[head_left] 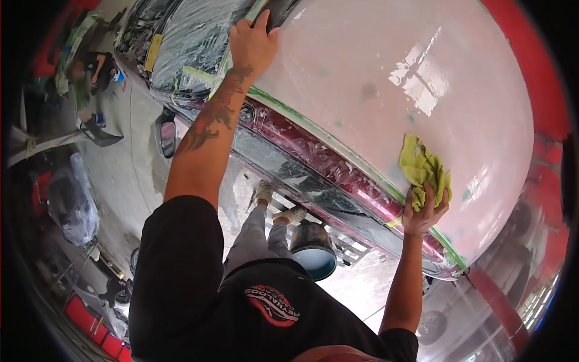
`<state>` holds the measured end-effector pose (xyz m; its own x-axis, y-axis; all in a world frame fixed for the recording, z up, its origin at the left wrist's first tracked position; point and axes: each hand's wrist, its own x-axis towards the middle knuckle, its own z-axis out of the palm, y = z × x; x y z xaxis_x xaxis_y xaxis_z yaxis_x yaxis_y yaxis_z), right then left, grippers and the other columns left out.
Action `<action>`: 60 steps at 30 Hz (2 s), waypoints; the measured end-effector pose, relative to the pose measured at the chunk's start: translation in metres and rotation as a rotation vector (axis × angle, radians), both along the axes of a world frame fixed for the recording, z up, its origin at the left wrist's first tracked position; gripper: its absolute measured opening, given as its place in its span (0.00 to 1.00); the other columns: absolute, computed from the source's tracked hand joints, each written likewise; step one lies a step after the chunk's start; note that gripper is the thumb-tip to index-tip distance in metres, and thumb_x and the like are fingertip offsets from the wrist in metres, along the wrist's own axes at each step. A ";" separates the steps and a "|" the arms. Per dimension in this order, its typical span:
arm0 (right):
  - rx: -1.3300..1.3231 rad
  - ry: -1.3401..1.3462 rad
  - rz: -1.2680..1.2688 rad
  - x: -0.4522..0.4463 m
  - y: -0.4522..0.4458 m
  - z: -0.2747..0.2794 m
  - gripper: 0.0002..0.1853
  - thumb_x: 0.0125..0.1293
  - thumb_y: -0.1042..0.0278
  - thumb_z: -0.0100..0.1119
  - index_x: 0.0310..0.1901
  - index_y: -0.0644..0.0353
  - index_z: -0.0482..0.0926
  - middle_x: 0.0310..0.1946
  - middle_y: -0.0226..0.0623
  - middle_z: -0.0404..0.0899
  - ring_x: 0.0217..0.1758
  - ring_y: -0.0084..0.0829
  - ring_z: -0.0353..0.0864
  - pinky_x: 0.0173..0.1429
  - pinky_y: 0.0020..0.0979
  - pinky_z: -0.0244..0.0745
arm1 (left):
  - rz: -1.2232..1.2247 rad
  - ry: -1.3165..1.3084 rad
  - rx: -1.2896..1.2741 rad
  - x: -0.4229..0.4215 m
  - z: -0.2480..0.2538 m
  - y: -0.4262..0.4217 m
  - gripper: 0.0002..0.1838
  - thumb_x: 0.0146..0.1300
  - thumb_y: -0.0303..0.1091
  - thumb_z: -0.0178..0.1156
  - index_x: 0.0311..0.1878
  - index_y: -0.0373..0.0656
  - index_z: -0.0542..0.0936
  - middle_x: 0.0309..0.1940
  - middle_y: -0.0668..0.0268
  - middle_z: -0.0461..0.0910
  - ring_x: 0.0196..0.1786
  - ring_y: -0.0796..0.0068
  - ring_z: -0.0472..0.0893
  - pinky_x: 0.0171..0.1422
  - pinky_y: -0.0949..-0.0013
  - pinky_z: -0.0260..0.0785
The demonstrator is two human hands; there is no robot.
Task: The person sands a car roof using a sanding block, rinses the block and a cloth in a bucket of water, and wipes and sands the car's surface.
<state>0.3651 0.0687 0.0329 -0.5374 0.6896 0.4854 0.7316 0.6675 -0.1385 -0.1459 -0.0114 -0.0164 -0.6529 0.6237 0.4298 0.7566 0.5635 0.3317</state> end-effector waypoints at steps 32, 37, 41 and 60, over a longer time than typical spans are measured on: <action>0.009 -0.013 -0.014 0.000 0.000 -0.001 0.24 0.55 0.51 0.70 0.53 0.50 0.85 0.62 0.51 0.70 0.62 0.57 0.72 0.63 0.54 0.71 | -0.044 -0.042 -0.058 -0.023 -0.003 -0.030 0.30 0.69 0.38 0.64 0.74 0.48 0.72 0.49 0.49 0.74 0.54 0.46 0.73 0.60 0.50 0.68; 0.000 -0.013 -0.009 0.002 0.000 -0.002 0.24 0.55 0.51 0.70 0.53 0.50 0.85 0.63 0.52 0.70 0.62 0.57 0.72 0.63 0.55 0.70 | -0.121 -0.035 -0.126 0.014 -0.002 -0.087 0.29 0.70 0.43 0.62 0.73 0.47 0.73 0.50 0.45 0.74 0.55 0.44 0.74 0.60 0.48 0.69; -0.013 -0.011 -0.006 0.003 0.000 -0.001 0.24 0.54 0.52 0.71 0.53 0.51 0.85 0.63 0.52 0.70 0.62 0.57 0.72 0.64 0.54 0.70 | -0.114 -0.033 -0.110 -0.024 -0.005 -0.048 0.30 0.70 0.42 0.62 0.73 0.44 0.72 0.51 0.44 0.74 0.55 0.43 0.74 0.61 0.48 0.69; -0.009 0.004 0.013 -0.002 0.001 -0.001 0.23 0.53 0.59 0.75 0.53 0.52 0.85 0.63 0.51 0.69 0.62 0.55 0.72 0.64 0.53 0.71 | -0.145 0.092 -0.124 -0.014 -0.002 -0.056 0.29 0.71 0.40 0.62 0.73 0.44 0.72 0.50 0.44 0.75 0.53 0.43 0.76 0.59 0.49 0.71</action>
<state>0.3634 0.0702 0.0323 -0.5444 0.6871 0.4812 0.7225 0.6755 -0.1471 -0.1597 -0.0678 -0.0189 -0.5141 0.7599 0.3979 0.8566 0.4787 0.1926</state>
